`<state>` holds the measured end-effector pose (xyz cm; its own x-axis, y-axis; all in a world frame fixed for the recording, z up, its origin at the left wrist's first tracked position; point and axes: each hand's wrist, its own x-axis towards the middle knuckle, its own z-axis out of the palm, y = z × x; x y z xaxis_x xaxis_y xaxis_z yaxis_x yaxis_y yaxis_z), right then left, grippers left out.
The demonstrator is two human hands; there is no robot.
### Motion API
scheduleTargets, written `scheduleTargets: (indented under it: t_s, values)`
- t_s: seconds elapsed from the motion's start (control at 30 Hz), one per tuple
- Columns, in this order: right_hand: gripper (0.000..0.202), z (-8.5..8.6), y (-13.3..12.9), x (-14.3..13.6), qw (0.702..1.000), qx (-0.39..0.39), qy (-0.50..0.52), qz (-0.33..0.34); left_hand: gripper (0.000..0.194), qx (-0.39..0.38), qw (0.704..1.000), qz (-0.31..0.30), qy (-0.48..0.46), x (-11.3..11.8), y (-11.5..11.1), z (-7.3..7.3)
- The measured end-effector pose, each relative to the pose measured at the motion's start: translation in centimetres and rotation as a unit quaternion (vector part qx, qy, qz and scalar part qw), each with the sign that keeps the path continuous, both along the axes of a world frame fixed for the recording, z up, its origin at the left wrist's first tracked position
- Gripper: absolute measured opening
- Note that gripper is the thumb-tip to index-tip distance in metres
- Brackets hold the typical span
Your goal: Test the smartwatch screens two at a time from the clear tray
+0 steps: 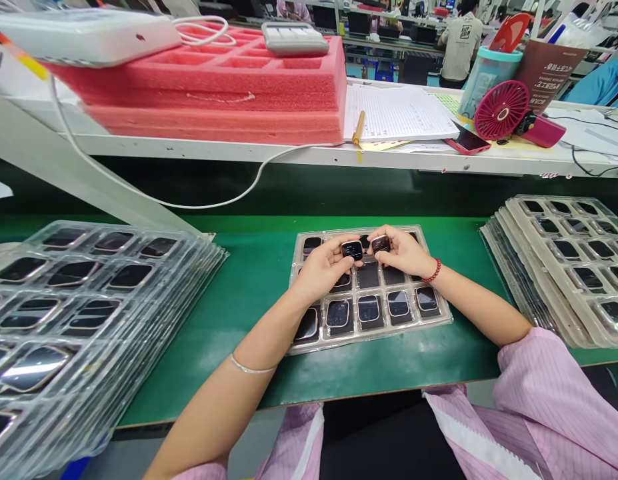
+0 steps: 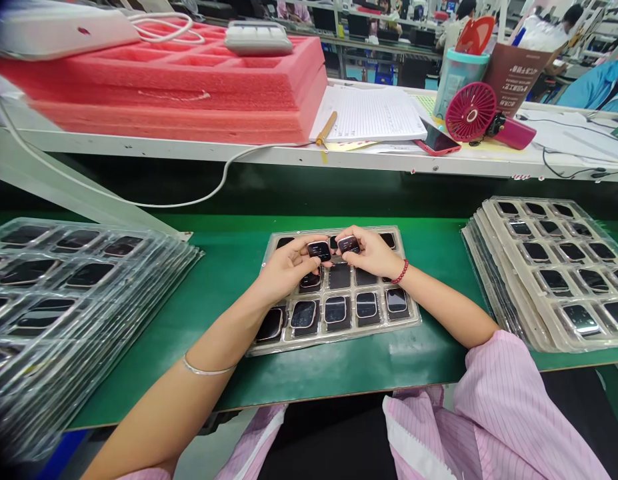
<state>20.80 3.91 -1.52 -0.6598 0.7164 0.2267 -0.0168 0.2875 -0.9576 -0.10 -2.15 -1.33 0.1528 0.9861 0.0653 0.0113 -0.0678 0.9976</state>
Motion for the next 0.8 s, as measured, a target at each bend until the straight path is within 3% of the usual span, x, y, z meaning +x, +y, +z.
scheduleTargets:
  t_s: [0.6, 0.8]
  values:
    - [0.025, 0.29, -0.36, -0.01, 0.998, 0.052, -0.007, -0.019, 0.042, -0.01, 1.0, 0.018, -0.006, 0.18, -0.16, 0.59]
    - [0.032, 0.24, -0.36, -0.03, 0.998, 0.052, -0.009, -0.027, 0.046, -0.022, 1.0, 0.022, -0.004, 0.2, -0.24, 0.75]
